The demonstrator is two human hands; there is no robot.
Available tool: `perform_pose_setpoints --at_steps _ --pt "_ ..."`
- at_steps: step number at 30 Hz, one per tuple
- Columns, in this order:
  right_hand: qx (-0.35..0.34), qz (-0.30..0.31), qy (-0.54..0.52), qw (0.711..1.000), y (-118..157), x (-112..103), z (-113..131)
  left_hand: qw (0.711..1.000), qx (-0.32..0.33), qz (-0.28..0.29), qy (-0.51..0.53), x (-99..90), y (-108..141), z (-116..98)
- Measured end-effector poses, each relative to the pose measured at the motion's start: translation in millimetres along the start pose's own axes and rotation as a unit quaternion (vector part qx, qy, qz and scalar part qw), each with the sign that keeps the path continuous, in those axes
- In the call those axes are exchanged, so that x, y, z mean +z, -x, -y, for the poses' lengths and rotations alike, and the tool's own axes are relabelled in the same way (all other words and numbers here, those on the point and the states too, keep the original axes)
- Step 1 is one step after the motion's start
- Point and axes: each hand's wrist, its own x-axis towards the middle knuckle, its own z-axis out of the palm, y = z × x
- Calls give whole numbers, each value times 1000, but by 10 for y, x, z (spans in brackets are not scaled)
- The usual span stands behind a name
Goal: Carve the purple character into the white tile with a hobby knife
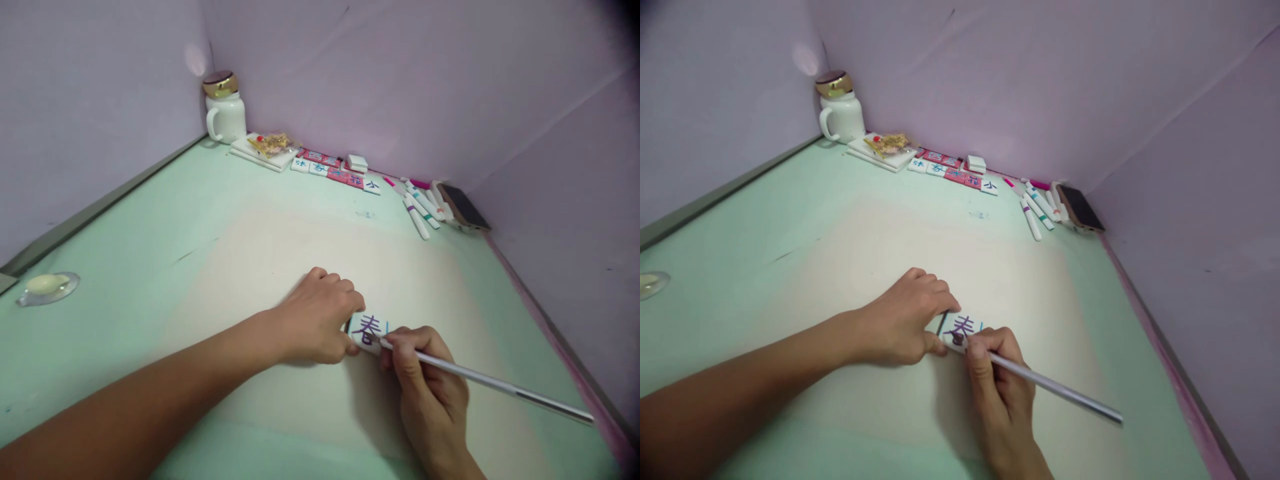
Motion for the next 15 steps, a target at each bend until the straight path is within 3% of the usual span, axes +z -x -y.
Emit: perform_pose_setpoints --at_steps 9,15 --pt "143 -134 -133 972 -67 -112 37 1000 -1 -1 18 32 13 49" --pt "180 -153 -182 955 -111 -135 76 1000 6 -2 13 38 36 77"
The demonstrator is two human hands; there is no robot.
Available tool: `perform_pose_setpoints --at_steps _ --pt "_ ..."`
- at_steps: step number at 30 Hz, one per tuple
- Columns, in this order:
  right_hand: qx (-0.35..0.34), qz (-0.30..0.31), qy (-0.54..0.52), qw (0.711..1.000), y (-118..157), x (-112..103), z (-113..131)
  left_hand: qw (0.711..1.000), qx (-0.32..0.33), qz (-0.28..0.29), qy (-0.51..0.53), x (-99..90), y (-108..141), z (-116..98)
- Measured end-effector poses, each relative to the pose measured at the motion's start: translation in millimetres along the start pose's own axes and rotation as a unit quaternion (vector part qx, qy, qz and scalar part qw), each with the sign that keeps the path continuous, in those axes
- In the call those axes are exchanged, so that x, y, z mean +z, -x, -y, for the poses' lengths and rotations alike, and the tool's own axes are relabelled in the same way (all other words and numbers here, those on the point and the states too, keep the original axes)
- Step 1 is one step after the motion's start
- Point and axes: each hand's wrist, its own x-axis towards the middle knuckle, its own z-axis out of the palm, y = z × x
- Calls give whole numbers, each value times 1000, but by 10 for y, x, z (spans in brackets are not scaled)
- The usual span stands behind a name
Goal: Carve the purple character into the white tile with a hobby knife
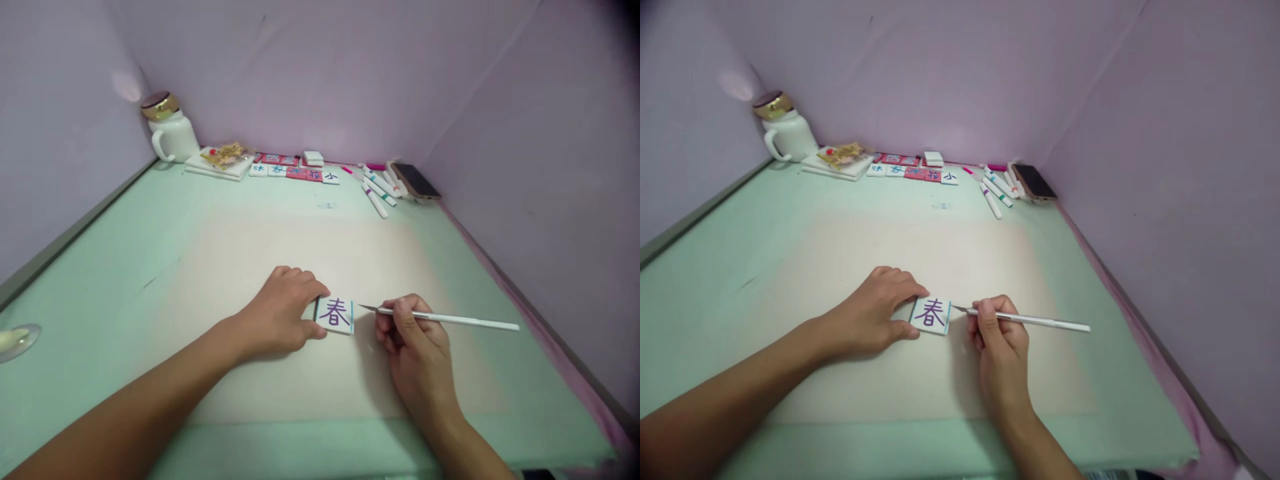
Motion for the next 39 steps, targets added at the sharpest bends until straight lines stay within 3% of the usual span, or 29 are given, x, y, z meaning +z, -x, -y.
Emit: perform_pose_setpoints --at_steps 39 --pt "3 34 28 999 -27 -46 -81 999 2 -10 -39 -19 5 -30"
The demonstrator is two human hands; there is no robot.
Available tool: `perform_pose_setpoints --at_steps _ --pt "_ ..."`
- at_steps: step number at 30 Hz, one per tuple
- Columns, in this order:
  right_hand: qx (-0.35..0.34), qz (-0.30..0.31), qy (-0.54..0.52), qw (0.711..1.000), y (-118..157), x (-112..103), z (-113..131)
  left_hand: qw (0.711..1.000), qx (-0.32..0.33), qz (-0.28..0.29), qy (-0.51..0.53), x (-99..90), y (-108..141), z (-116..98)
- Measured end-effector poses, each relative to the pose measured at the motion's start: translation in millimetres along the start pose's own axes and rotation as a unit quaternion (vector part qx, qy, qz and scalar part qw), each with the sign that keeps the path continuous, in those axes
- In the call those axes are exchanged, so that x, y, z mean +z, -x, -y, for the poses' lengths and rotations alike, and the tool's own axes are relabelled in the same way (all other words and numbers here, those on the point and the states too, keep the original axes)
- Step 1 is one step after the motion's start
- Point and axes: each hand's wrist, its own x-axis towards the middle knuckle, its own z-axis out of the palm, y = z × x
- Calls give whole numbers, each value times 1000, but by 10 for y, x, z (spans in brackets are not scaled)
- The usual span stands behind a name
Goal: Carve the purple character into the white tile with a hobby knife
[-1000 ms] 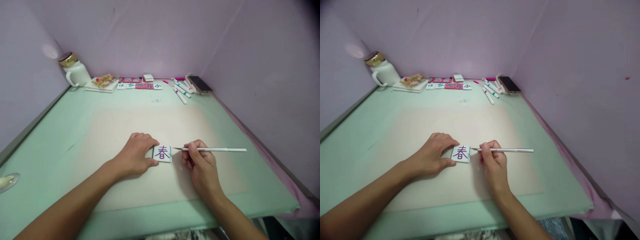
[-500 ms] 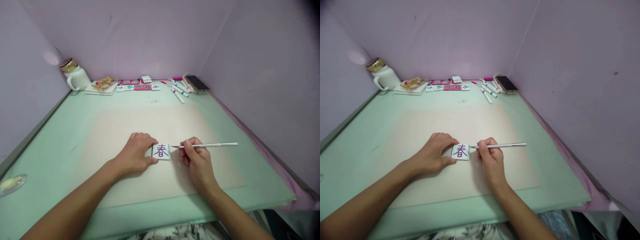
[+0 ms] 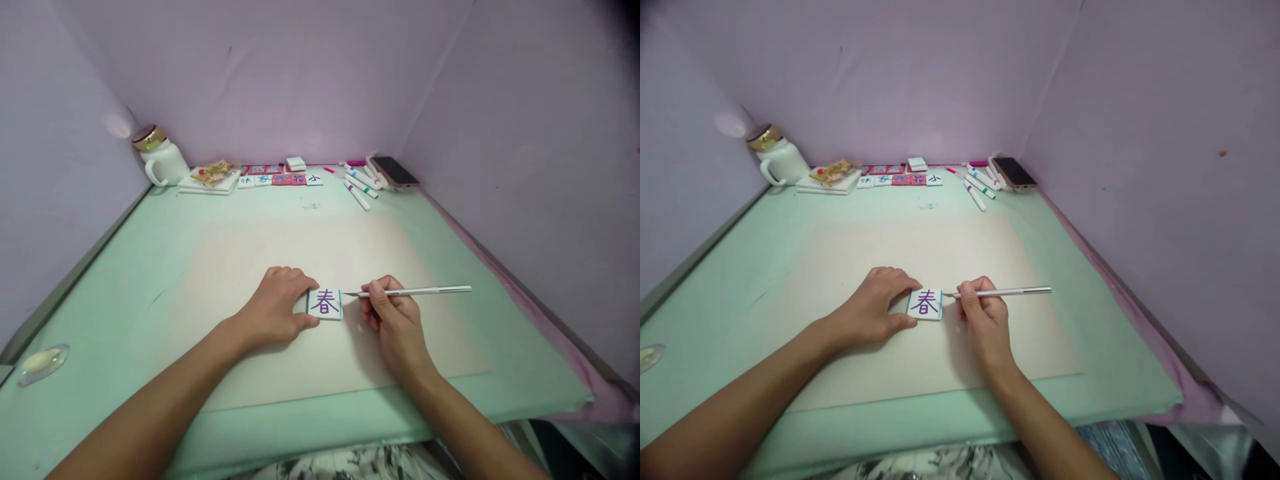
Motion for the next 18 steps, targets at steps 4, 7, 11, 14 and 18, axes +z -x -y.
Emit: perform_pose_setpoints --at_steps 4,7,11,14,18 --pt "3 -2 -4 1000 -5 -5 -12 1000 1 4 2 2 2 -3" --pt "7 -2 -9 1000 -7 -4 -11 1000 2 12 1 -2 10 4" --pt "12 -1 -15 1000 -6 5 -4 999 -3 8 38 -42 40 9" --pt "18 -2 -17 1000 -7 7 -10 989 -26 -69 128 -107 74 -30" --pt "23 -3 -15 1000 -13 1 -24 932 -26 -130 338 -199 133 -213"
